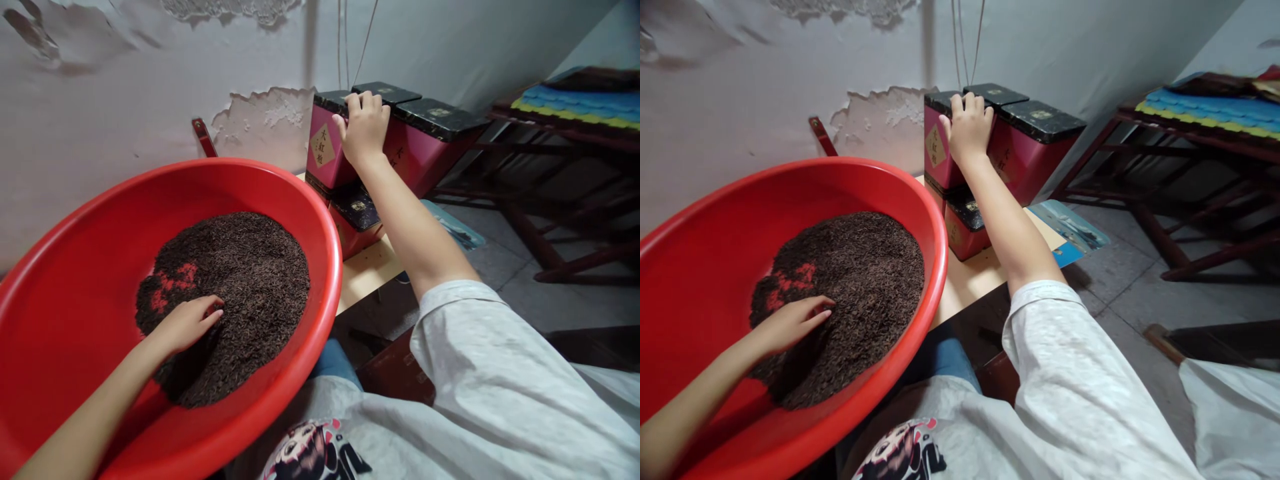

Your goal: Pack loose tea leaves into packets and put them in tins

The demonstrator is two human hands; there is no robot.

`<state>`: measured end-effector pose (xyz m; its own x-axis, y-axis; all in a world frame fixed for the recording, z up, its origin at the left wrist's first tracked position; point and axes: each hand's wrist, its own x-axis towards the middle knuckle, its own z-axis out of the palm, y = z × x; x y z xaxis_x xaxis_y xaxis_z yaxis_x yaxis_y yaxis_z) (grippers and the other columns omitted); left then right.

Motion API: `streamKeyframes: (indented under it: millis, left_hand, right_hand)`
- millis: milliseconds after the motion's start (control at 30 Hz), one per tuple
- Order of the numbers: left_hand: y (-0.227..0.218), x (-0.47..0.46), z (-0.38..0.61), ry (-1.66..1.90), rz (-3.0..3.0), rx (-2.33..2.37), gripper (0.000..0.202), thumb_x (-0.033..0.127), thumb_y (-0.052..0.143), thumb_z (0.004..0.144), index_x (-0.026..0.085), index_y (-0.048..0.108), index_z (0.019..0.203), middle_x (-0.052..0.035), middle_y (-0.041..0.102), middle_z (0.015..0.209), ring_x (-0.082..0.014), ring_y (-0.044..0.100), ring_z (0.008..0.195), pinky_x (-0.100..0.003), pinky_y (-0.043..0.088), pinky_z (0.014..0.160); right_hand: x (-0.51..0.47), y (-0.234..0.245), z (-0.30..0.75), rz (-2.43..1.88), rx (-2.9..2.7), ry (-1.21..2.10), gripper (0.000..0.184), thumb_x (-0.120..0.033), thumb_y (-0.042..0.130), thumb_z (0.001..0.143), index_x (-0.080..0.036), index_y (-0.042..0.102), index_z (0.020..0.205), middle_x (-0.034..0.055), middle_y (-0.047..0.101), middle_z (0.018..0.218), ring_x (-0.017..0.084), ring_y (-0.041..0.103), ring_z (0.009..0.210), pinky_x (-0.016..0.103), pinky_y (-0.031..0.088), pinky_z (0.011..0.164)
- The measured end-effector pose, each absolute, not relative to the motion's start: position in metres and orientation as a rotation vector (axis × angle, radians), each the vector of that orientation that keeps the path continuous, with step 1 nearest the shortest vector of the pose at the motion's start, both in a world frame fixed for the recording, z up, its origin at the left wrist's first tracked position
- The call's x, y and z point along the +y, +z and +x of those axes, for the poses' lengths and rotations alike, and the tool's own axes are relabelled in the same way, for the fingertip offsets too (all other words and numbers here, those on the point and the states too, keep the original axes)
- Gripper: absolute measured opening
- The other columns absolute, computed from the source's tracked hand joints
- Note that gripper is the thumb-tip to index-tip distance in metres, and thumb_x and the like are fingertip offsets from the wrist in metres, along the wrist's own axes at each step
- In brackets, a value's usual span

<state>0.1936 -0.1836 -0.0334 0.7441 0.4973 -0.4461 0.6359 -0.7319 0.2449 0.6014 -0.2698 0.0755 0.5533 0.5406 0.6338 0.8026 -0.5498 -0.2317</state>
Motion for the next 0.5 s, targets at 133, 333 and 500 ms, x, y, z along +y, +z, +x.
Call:
streamKeyframes:
  millis: [133, 333, 500]
  left_hand:
    - [-0.031, -0.183, 0.193, -0.480, 2.553, 0.879, 0.052, 0.048, 0.030, 0.081, 0.016, 0.057, 0.112, -0.0100, 0.066, 0.106, -0.0249, 0.061, 0.097, -0.035, 0.045, 0.087]
    - [-0.034, -0.181, 0.192, -0.508, 2.545, 0.877, 0.052, 0.048, 0.030, 0.081, 0.016, 0.058, 0.111, -0.0104, 0.067, 0.105, -0.0256, 0.062, 0.094, -0.036, 0.045, 0.086]
    - [-0.036, -0.180, 0.190, -0.505, 2.548, 0.862, 0.052, 0.049, 0.030, 0.081, 0.016, 0.057, 0.112, -0.0100, 0.066, 0.107, -0.0252, 0.061, 0.097, -0.036, 0.044, 0.088]
  right_hand:
    - [-0.273, 0.074, 0.600, -2.243, -1.086, -0.679, 0.049, -0.047, 0.019, 0.087, -0.022, 0.045, 0.120, 0.0139, 0.045, 0.126, 0.034, 0.035, 0.119, 0.057, 0.025, 0.099]
    - [-0.277, 0.071, 0.594, -2.226, -1.069, -0.642, 0.044, -0.045, 0.028, 0.084, -0.026, 0.044, 0.120, 0.0114, 0.043, 0.128, 0.032, 0.033, 0.121, 0.057, 0.024, 0.102]
    - [-0.277, 0.072, 0.592, -2.217, -1.044, -0.595, 0.043, -0.042, 0.033, 0.082, -0.027, 0.043, 0.120, 0.0106, 0.042, 0.130, 0.031, 0.032, 0.124, 0.056, 0.023, 0.104]
